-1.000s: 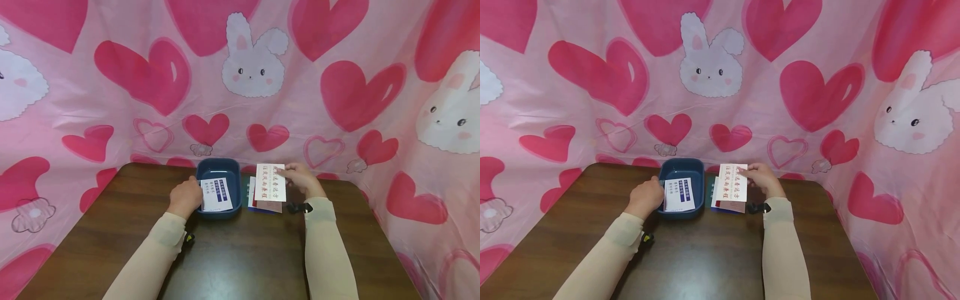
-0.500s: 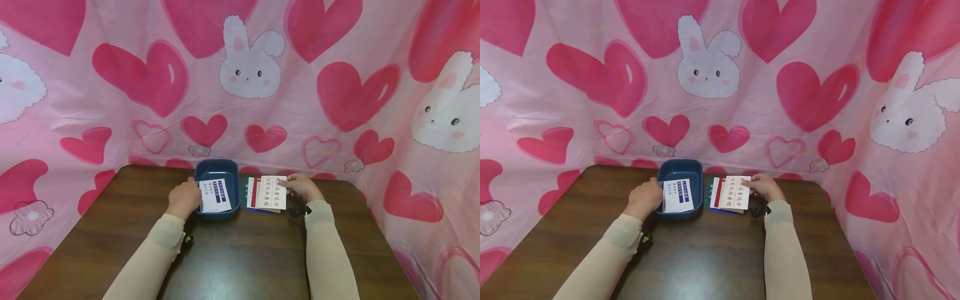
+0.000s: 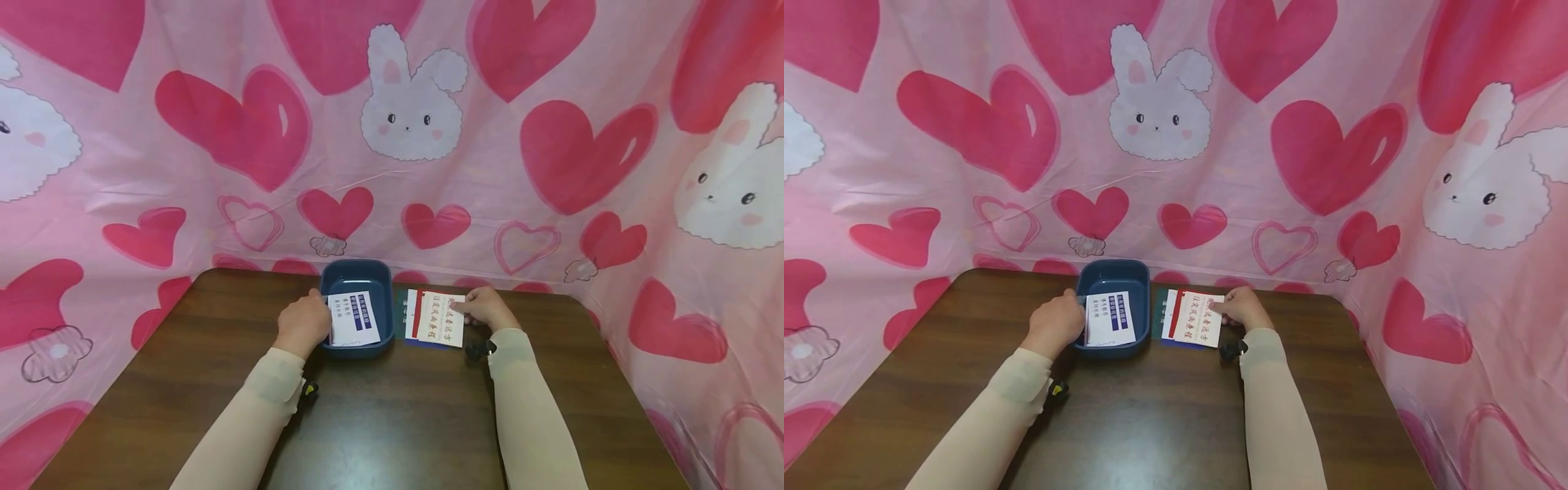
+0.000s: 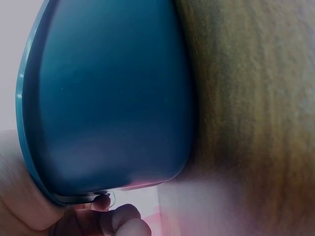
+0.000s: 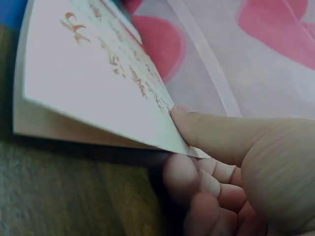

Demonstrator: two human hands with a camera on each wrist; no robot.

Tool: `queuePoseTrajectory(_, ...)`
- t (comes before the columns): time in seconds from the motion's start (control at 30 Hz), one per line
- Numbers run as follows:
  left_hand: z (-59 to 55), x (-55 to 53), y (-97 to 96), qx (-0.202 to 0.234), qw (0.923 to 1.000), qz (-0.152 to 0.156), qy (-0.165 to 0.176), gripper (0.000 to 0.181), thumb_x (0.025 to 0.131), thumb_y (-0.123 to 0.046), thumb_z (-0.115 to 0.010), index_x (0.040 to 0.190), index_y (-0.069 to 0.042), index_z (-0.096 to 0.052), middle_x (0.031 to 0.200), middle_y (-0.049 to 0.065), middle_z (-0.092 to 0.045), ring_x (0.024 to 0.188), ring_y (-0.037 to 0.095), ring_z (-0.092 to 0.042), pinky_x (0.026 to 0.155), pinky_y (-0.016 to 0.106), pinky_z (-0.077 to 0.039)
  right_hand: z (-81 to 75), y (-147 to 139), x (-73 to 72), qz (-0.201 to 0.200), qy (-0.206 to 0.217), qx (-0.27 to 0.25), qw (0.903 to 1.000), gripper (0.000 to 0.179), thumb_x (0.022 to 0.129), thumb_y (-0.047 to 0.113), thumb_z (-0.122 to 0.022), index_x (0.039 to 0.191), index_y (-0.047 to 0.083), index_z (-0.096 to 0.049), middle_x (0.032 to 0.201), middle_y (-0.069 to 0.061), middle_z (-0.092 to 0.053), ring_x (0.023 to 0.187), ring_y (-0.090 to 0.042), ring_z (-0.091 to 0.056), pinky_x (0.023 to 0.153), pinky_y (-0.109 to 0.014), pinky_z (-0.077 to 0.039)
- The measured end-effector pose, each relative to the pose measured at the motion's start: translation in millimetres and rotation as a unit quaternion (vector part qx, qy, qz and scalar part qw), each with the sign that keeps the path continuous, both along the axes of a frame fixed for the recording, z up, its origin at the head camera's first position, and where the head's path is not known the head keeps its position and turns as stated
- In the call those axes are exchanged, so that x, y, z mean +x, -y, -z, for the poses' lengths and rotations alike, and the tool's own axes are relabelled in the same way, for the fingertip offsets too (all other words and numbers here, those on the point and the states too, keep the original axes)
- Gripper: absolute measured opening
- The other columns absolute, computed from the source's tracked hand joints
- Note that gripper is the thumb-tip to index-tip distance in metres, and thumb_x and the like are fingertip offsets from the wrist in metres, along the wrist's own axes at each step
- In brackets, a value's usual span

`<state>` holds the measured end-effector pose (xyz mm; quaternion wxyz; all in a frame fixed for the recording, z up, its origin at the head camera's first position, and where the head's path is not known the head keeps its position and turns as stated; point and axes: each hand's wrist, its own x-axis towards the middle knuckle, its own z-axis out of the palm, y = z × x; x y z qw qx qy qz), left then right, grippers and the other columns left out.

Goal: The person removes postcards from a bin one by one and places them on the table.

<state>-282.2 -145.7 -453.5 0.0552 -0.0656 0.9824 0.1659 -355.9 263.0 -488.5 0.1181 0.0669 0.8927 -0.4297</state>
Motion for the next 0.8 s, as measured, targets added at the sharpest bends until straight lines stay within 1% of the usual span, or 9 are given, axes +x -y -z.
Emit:
queuePoseTrajectory(0.07, 0.3, -0.2, 0.0, 0.0, 1.0, 0.0, 0.0, 0.053, 0.111, -0.03, -0.062, 0.148, 0.006, -0.052, 0.118, 0.027, -0.075, 0.087, 0.038, -0.072, 0.082, 0.057, -0.07, -0.8, 2, 0.2, -0.001, -0.003, 0.012, 0.9999, 0.043, 0.1, 0.03, -0.09, 0.075, 0.014, -0.059, 0.064, 0.001, -0.066, 0.06, -0.01, -0.062, 0.059, -0.024, -0.055)
queuePoseTrajectory(0.17, 0.3, -0.3, 0.3, 0.001, 1.0, -0.002, -0.003, 0.051, 0.111, -0.03, -0.061, 0.147, 0.006, -0.052, 0.117, 0.028, -0.075, 0.088, 0.039, -0.072, 0.082, 0.058, -0.07, -3.8, 6, 1.0, 0.0, -0.006, 0.03, 0.9995, 0.044, 0.1, 0.03, -0.09, 0.073, 0.014, -0.059, 0.063, 0.001, -0.064, 0.058, -0.01, -0.062, 0.058, -0.024, -0.055)
queuePoseTrajectory(0.37, 0.4, 0.2, 2.3, 0.003, 1.0, -0.001, -0.006, 0.05, 0.111, -0.029, -0.061, 0.146, 0.006, -0.052, 0.117, 0.028, -0.075, 0.087, 0.038, -0.072, 0.08, 0.057, -0.07, -8.3, 11, 2.0, 0.006, -0.006, 0.048, 0.9988, 0.042, 0.1, 0.031, -0.09, 0.076, 0.012, -0.061, 0.063, 0.0, -0.065, 0.058, -0.011, -0.061, 0.058, -0.024, -0.054)
queuePoseTrajectory(0.47, -0.2, 1.0, 2.2, 0.004, 1.0, 0.003, -0.007, 0.053, 0.11, -0.03, -0.063, 0.148, 0.006, -0.052, 0.118, 0.027, -0.075, 0.086, 0.037, -0.072, 0.08, 0.056, -0.07, -6.2, 11, 1.7, 0.011, -0.012, 0.052, 0.9985, 0.039, 0.099, 0.03, -0.091, 0.081, 0.01, -0.063, 0.064, 0.0, -0.065, 0.058, -0.011, -0.062, 0.058, -0.024, -0.055)
queuePoseTrajectory(0.63, 0.2, 1.0, 1.9, 0.002, 1.0, 0.004, -0.008, 0.054, 0.11, -0.03, -0.064, 0.149, 0.006, -0.052, 0.118, 0.026, -0.075, 0.086, 0.037, -0.072, 0.081, 0.055, -0.07, 0.0, 9, 0.8, 0.01, -0.031, 0.057, 0.9978, 0.04, 0.097, 0.03, -0.093, 0.092, 0.007, -0.06, 0.067, -0.002, -0.067, 0.059, -0.012, -0.064, 0.058, -0.026, -0.055)
queuePoseTrajectory(0.73, 1.2, 0.6, 1.8, 0.002, 1.0, 0.003, -0.009, 0.054, 0.11, -0.03, -0.064, 0.148, 0.006, -0.052, 0.118, 0.027, -0.075, 0.087, 0.037, -0.072, 0.081, 0.056, -0.07, 3.0, 6, 0.3, 0.009, -0.044, 0.049, 0.9978, 0.04, 0.099, 0.029, -0.09, 0.091, 0.006, -0.06, 0.067, -0.002, -0.067, 0.059, -0.012, -0.064, 0.058, -0.026, -0.056)
queuePoseTrajectory(0.8, 1.9, 0.6, 2.0, 0.003, 0.9999, 0.002, -0.009, 0.054, 0.109, -0.031, -0.066, 0.148, 0.005, -0.053, 0.118, 0.026, -0.075, 0.086, 0.037, -0.072, 0.081, 0.055, -0.07, 4.7, 4, 0.0, 0.011, -0.045, 0.036, 0.9982, 0.038, 0.102, 0.03, -0.087, 0.089, 0.006, -0.06, 0.067, -0.002, -0.067, 0.058, -0.012, -0.064, 0.058, -0.025, -0.057)
